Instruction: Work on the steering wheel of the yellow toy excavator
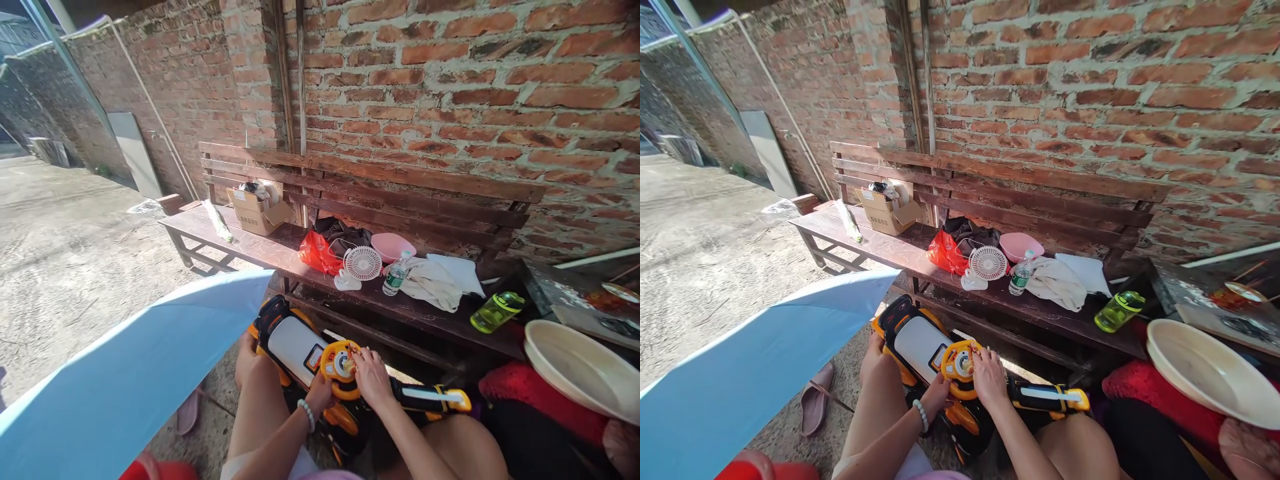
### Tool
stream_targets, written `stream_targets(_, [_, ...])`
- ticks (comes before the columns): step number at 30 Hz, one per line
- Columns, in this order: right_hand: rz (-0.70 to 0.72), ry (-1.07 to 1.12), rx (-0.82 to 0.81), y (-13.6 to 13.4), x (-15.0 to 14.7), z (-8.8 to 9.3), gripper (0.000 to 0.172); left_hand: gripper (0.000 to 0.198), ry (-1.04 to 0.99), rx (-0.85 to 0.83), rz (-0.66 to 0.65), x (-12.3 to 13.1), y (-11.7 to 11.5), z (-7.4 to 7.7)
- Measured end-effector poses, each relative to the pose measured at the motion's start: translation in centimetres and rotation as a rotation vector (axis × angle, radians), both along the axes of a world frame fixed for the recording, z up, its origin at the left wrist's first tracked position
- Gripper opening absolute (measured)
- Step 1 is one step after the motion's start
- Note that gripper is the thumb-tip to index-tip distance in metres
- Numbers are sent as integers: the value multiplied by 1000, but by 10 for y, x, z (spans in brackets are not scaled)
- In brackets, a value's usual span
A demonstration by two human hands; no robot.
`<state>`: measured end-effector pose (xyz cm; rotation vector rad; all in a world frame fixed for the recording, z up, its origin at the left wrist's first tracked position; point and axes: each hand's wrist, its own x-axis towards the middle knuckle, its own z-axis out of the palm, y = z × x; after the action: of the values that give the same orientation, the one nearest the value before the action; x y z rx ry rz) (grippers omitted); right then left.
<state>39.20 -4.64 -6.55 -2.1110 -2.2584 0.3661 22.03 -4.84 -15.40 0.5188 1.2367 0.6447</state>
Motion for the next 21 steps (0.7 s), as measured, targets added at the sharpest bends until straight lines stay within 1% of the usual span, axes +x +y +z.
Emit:
stream_targets(1, [19, 24, 24, 10, -4, 5, 52, 35, 73, 4, -23, 0, 0, 1])
stream_targets(3, [130, 83, 46, 26, -15, 8, 57, 35, 178, 8, -59, 2, 0, 5])
stream_targets(4, [216, 108, 29, 32, -23, 6, 57, 36, 190, 3, -65, 3, 0, 7])
stream_targets(6, [380, 137, -30, 41, -38, -3, 52, 39, 205, -26, -70, 4, 0, 11])
stream_targets(7, [430, 141, -57, 44, -44, -9, 49, 39, 216, -41, -67, 4, 0, 13])
stream_targets(9, [452, 142, -85, 48, -51, -18, 45, 39, 216, -45, -66, 3, 0, 16])
stream_targets(11, [410, 139, -82, 52, -52, -22, 46, 39, 196, -18, -74, 1, 0, 19])
stream_targets(13, [354, 119, -75, 53, -46, -23, 46, 40, 172, -6, -79, -1, -1, 21])
stream_targets(15, [246, 72, -53, 50, -39, -22, 45, 39, 154, -15, -73, -1, -2, 21])
stream_targets(18, [28, -21, -25, 36, -27, -22, 44, 38, 119, -15, -52, -1, -2, 15])
stream_targets(19, [-25, -48, -18, 30, -23, -22, 44, 38, 103, -13, -41, 0, -2, 11])
stream_targets(21, [-86, -87, -19, 17, -17, -23, 45, 37, 80, -8, -28, 0, -3, 5])
